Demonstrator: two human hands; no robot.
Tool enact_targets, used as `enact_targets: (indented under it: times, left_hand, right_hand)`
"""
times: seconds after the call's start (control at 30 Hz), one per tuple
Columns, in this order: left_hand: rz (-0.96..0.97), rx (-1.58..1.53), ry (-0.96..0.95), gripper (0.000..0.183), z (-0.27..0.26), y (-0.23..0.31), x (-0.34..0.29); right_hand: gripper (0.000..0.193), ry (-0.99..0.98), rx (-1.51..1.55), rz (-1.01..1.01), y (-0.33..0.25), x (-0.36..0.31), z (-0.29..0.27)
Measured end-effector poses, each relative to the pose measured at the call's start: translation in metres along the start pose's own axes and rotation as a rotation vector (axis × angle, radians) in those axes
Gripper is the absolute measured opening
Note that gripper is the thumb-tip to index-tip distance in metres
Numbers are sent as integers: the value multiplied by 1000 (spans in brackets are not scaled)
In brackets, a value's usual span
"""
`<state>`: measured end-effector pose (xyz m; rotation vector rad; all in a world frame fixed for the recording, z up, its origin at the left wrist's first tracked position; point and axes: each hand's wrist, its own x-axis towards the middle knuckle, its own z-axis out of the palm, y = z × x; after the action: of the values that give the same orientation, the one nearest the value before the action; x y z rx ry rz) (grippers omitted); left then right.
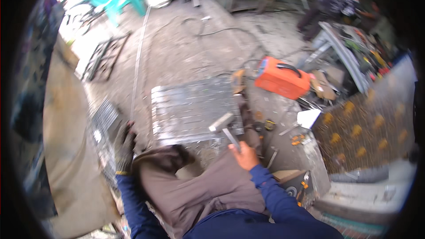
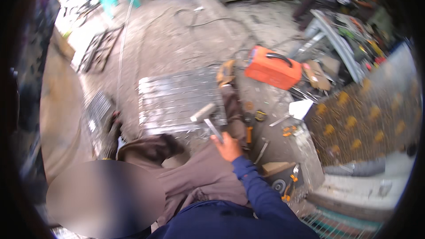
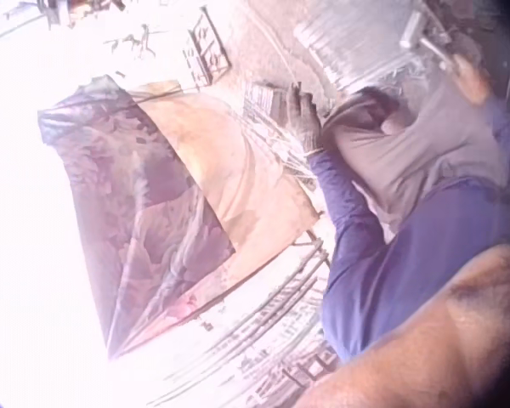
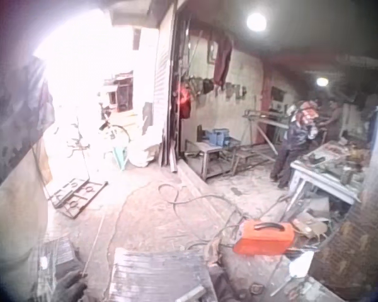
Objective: Hammering a metal rod to straighten it or align it with a metal grid structure.
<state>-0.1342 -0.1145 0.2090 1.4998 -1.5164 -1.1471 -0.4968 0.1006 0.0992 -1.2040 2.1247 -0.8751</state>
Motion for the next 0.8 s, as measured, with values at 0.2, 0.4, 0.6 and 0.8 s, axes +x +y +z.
enact_targets:
  times: [0.2, 0.4, 0.6, 0.8]
  left_hand:
    - [102, 48, -122, 23, -4, -36, -13]
    - [-9, 356, -391, 25, 9, -42, 3]
    - [-50, 620, -553, 31, -17, -99, 43]
    - [85, 973, -615, 42, 5, -100, 55]
  right_hand:
    - [59, -114, 16, 7, -1, -18, -4]
    - [59, -83, -18, -37, 16, -21, 1]
    - [58, -95, -29, -14, 7, -23, 0]
    - [57, -77, -36, -61, 12, -22, 2]
